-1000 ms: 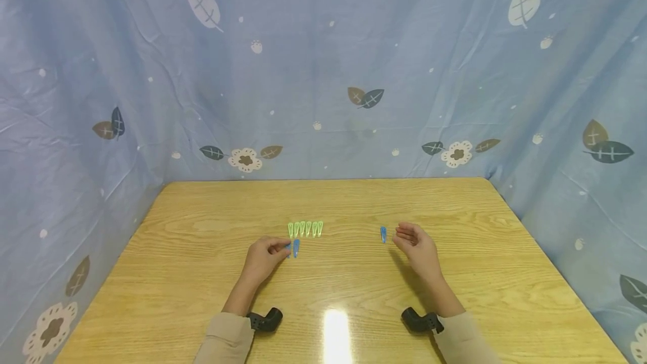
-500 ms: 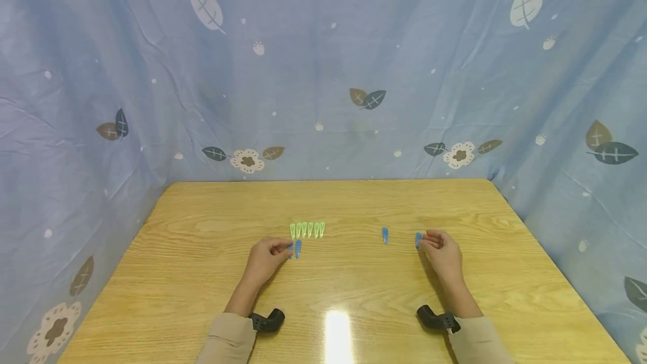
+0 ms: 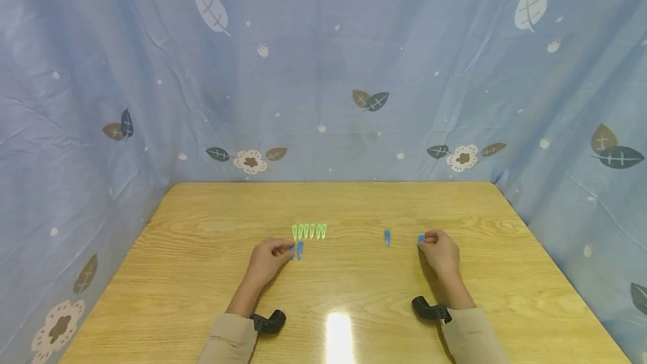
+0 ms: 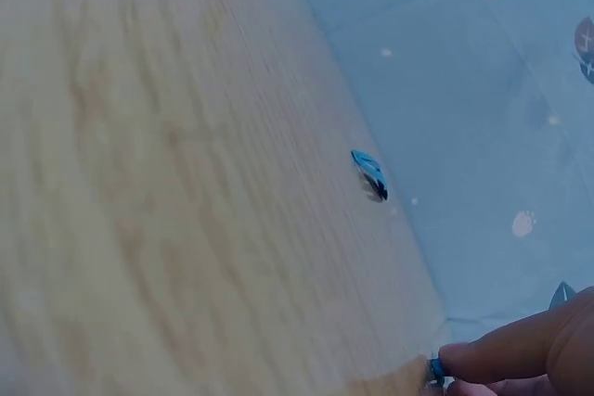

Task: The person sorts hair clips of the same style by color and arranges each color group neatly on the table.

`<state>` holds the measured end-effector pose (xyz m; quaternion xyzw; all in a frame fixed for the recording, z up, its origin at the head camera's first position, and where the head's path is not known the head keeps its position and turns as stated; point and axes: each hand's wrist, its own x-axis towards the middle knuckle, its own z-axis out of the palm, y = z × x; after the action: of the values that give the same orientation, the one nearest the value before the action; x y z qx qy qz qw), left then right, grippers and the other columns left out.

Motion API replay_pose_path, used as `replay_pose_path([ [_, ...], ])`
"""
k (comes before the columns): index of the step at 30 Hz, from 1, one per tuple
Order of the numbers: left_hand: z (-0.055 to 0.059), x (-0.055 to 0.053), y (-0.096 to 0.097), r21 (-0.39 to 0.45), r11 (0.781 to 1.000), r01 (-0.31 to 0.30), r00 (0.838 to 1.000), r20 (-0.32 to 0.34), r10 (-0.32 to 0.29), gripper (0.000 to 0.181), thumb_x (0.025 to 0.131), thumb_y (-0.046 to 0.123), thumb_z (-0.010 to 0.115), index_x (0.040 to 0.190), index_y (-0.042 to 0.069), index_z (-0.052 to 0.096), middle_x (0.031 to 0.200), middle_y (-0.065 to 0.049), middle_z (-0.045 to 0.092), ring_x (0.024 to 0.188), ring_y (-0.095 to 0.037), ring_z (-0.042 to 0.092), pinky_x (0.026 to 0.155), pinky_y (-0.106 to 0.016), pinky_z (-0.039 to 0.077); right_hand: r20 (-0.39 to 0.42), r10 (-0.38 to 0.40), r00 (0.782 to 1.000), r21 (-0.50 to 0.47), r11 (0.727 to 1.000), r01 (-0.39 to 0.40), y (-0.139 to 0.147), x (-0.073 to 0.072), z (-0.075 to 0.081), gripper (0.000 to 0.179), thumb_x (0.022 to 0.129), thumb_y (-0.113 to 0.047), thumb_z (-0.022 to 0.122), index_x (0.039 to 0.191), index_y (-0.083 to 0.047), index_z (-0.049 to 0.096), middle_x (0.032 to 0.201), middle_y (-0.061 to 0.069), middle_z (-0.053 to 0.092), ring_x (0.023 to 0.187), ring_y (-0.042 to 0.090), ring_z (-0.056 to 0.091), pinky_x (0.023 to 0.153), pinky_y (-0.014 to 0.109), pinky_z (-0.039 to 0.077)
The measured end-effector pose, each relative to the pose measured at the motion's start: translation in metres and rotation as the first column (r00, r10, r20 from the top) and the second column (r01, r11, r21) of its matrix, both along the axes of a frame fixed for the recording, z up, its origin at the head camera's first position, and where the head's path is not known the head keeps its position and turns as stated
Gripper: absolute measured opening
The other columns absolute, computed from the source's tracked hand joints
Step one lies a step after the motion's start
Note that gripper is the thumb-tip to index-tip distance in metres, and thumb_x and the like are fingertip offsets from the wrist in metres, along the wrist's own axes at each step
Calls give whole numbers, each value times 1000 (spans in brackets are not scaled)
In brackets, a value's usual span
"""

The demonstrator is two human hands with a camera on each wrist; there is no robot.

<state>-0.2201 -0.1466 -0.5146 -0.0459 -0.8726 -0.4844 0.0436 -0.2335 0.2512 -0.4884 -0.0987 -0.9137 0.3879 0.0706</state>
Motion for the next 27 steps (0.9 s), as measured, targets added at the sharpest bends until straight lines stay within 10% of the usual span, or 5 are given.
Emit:
replay_pose_path([
  [14, -2, 0, 1, -12, 1000, -6, 1000, -11, 6, 20, 83, 12, 74, 103, 9, 74, 82, 1, 57, 74, -15, 50, 66, -26, 46, -30, 36, 999, -98, 994, -39, 3, -1, -3, 32, 93, -9, 58, 122, 5, 59, 99, 17, 64, 89, 29, 60, 65, 23, 45],
  [27, -1, 0, 0, -9, 1000, -2, 1000, -14, 2, 19, 83, 12, 74, 102, 7, 74, 82, 0, 56, 74, -15, 50, 65, -25, 45, -27, 151, 988, -405, 902, -149, -19, -1, 0, 34, 93, -1, 57, 126, 5, 54, 106, 16, 57, 84, 15, 61, 74, 22, 53],
])
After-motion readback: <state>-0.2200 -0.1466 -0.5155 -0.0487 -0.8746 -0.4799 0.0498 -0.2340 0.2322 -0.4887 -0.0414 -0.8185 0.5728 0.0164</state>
